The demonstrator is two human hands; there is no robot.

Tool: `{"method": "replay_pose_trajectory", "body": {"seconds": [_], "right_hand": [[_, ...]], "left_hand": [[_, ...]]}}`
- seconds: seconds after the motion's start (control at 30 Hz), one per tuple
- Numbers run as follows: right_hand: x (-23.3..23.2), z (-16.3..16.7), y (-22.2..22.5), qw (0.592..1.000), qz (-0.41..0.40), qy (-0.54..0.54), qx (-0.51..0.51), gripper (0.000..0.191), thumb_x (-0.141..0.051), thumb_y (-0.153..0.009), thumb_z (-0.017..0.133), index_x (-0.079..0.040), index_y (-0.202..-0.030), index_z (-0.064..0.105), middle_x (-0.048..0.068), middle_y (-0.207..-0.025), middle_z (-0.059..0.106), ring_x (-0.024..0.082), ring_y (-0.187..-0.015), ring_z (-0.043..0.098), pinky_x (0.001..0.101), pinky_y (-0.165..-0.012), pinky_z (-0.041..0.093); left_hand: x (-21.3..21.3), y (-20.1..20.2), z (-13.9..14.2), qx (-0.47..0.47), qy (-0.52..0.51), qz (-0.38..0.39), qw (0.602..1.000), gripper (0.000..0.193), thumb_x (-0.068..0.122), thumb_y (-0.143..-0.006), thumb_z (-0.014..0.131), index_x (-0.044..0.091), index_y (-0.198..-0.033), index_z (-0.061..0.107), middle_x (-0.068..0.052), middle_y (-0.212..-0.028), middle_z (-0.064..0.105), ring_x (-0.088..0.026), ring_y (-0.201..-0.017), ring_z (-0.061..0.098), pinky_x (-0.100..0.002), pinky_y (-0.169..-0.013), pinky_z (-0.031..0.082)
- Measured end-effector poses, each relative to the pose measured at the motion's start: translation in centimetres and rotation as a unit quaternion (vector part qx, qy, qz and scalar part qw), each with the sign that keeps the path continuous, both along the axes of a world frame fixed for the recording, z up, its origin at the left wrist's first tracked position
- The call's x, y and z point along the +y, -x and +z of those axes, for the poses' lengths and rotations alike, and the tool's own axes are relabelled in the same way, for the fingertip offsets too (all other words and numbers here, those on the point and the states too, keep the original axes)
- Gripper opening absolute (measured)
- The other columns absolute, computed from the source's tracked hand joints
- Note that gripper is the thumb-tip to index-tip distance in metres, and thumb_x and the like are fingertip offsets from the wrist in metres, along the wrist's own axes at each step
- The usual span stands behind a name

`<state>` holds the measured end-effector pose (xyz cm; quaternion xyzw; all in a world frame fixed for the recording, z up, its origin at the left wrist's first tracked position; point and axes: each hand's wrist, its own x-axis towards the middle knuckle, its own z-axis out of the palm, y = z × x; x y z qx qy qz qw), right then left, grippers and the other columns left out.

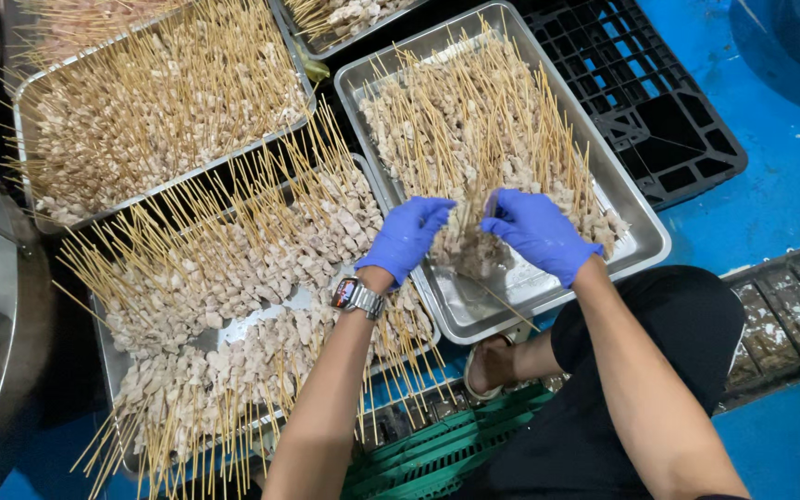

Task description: The person sits on the floor in front of metal trays of raw meat pieces and bamboo skewers. They take handfuls of diced meat, thread pieces onto skewers one at a time, and lay the finished meat skewers into the trays, repeating the cycle continuously.

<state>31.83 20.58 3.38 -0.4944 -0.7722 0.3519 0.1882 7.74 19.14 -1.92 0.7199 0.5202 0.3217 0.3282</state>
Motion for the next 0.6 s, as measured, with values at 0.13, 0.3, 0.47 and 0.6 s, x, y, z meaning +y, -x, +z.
{"method": "replay_pose_trajectory", "body": {"seconds": [0.13, 0.3, 0.47, 0.6], "right_hand": [[0.6, 0.0, -1.3, 0.999, -0.003, -0.032, -0.001, 0.028, -0.032, -0.094, 0.069, -0.006, -0.105, 0.065, 0.019, -0.084, 0.067, 0.036, -0.077, 0.064, 0.0428, -0.070, 0.051], [0.4, 0.9, -1.6, 1.000, -0.011, 0.008, 0.016, 0.027, -0.029, -0.094, 0.068, -0.005, -0.107, 0.064, 0.018, -0.084, 0.066, 0.034, -0.074, 0.063, 0.0410, -0.071, 0.050], [0.4, 2.1, -0.8, 0.999, 0.004, 0.023, 0.040, 0.025, -0.026, -0.095, 0.068, -0.005, -0.108, 0.066, 0.014, -0.086, 0.068, 0.025, -0.076, 0.064, 0.0379, -0.072, 0.051], [0.1, 2.7, -0.8, 0.992, 0.004, 0.034, 0.120, 0.018, -0.018, -0.098, 0.068, -0.004, -0.110, 0.067, 0.011, -0.088, 0.068, 0.019, -0.080, 0.060, 0.0340, -0.073, 0.051]], "left_hand": [[0.4, 1.2, -1.9, -0.260, 0.159, 0.114, 0.945, 0.041, 0.035, -0.108, 0.046, 0.010, -0.128, 0.071, -0.002, -0.090, 0.068, -0.012, -0.083, 0.066, -0.029, -0.081, 0.058], [0.9, 1.1, -2.2, -0.314, 0.153, 0.069, 0.934, 0.045, 0.030, -0.105, 0.053, 0.009, -0.139, 0.072, -0.001, -0.091, 0.047, -0.009, -0.073, 0.043, -0.027, -0.073, 0.051], [0.4, -1.8, -0.3, -0.219, 0.127, -0.022, 0.967, 0.057, 0.037, -0.091, 0.071, 0.013, -0.141, 0.060, 0.004, -0.114, 0.065, -0.006, -0.076, 0.050, -0.023, -0.073, 0.050], [0.8, -1.6, 0.8, -0.258, 0.190, -0.059, 0.946, 0.053, 0.047, -0.103, 0.057, 0.017, -0.146, 0.063, 0.002, -0.121, 0.067, -0.004, -0.088, 0.055, -0.021, -0.077, 0.051]]}}
